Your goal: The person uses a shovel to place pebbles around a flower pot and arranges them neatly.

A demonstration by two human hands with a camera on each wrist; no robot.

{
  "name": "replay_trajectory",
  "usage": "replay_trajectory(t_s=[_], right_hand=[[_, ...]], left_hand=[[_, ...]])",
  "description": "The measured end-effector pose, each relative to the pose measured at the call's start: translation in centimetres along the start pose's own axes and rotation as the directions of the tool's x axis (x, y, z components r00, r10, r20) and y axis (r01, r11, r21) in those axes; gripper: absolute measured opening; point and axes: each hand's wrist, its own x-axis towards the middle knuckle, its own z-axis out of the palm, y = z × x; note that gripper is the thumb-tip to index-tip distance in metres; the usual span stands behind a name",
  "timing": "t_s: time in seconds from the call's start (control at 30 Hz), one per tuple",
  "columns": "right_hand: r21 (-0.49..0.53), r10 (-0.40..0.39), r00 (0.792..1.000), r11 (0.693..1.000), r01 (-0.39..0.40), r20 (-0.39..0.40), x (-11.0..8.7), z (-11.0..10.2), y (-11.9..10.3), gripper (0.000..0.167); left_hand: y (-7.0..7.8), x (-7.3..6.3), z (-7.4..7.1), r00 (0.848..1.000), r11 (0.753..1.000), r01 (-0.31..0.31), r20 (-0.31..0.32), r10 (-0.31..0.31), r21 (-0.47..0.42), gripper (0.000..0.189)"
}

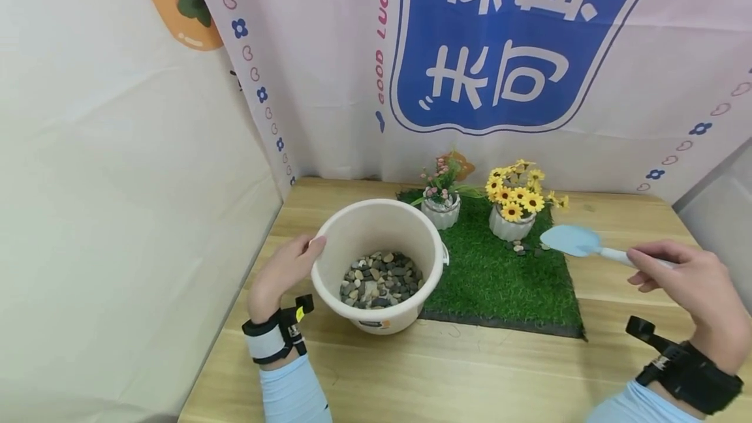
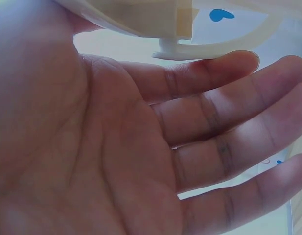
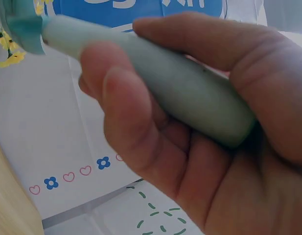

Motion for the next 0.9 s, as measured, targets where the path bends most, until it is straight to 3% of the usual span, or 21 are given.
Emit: replay_trajectory(t_s=[0.33, 0.5, 0.67, 0.9], right_hand=[[0.125, -0.149, 0.980, 0.983, 0.133, 0.128, 0.5, -0.9, -0.9, 0.018], [0.119, -0.194, 0.965, 0.977, 0.175, 0.177, 1.1, -0.6, -2.1, 0.023], [0.141, -0.239, 0.957, 0.966, 0.217, 0.163, 1.6, -0.6, -3.0, 0.021], [0.155, -0.320, 0.922, 0.944, 0.291, 0.219, 2.1, -0.8, -4.6, 0.022]], left_hand=[[-0.2, 0.2, 0.1, 1.000, 1.000, -0.005, 0.007, 0.006, -0.016, 0.060], [-0.3, 0.2, 0.1, 1.000, 1.000, -0.001, 0.004, 0.001, -0.019, 0.060], [-0.1, 0.1, 0.1, 1.000, 1.000, 0.007, 0.010, -0.007, -0.017, 0.060], [-0.1, 0.1, 0.0, 1.000, 1.000, 0.026, 0.013, -0.026, -0.016, 0.063]])
